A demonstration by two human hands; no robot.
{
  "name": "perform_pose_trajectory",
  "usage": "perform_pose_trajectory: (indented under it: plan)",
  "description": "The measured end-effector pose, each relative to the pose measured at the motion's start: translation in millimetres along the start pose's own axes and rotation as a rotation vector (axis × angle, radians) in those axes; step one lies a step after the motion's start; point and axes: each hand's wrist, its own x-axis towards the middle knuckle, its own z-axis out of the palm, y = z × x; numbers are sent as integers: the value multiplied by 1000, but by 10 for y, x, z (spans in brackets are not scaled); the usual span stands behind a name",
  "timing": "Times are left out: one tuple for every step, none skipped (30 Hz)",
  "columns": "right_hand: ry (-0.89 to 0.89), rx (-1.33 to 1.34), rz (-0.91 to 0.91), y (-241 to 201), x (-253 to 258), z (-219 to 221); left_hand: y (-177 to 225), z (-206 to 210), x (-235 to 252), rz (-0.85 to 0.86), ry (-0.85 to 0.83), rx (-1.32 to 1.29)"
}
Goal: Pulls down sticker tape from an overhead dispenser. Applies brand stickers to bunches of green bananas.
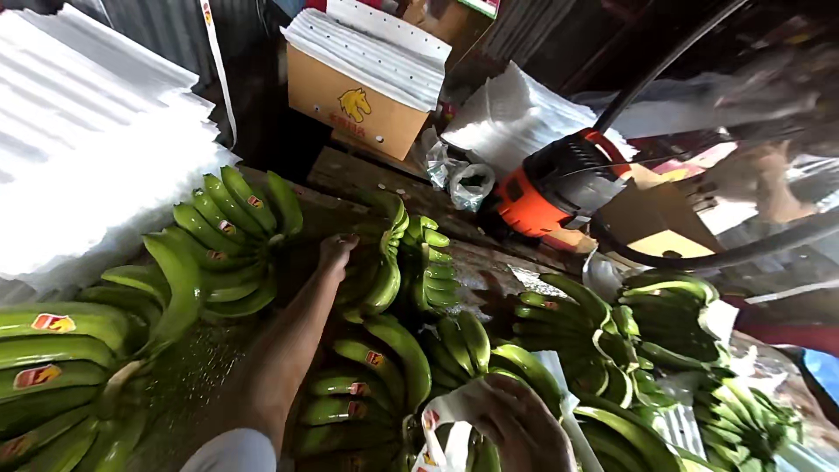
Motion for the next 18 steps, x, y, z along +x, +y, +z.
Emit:
perform_pose_trajectory:
  plan:
    - [-14, -8, -20, -19, 2, -11, -24, 69, 179, -44, 34, 23]
    - [-31, -18, -37, -28, 4, -30, -48, 132, 313, -65, 53, 73]
    - [-42, -18, -49, -30, 7, -51, -81, 188, 433, -65, 63, 163]
    - [-45, -14, -59, -31, 8, -67, -91, 233, 514, -54, 55, 296]
    - [-48, -2, -72, -29, 12, -84, -76, 270, 570, -35, 34, 451]
    - [-52, 15, -84, -24, 14, -99, -46, 300, 606, -1, 22, 590]
    - [-56, 26, -90, -26, 10, -107, -29, 318, 633, 38, 36, 683]
    - [-58, 31, -89, -34, 0, -110, -22, 313, 634, 80, 73, 730]
    - [-58, 30, -84, -47, -9, -111, -11, 284, 582, 126, 120, 731]
    - [-58, 36, -83, -64, -11, -117, 1, 245, 494, 210, 169, 686]
    - [-54, 54, -89, -74, -11, -126, 13, 209, 346, 333, 180, 571]
    - [-44, 81, -103, -71, -11, -131, 35, 177, 87, 441, 118, 439]
    - [-33, 107, -123, -59, -9, -131, 61, 143, -276, 522, -2, 342]
    - [-27, 134, -142, -49, -13, -134, 48, 112, -704, 576, -150, 265]
    - [-25, 172, -160, -45, -25, -137, -21, 73, -1150, 589, -331, 182]
    - [-26, 207, -178, -59, -41, -129, -116, 26, -1563, 576, -534, 94]
    - [-34, 239, -208, -78, -67, -126, -217, -30, -1921, 519, -739, 10]
    - [-47, 270, -245, -97, -110, -141, -307, -82, -2223, 405, -906, -52]
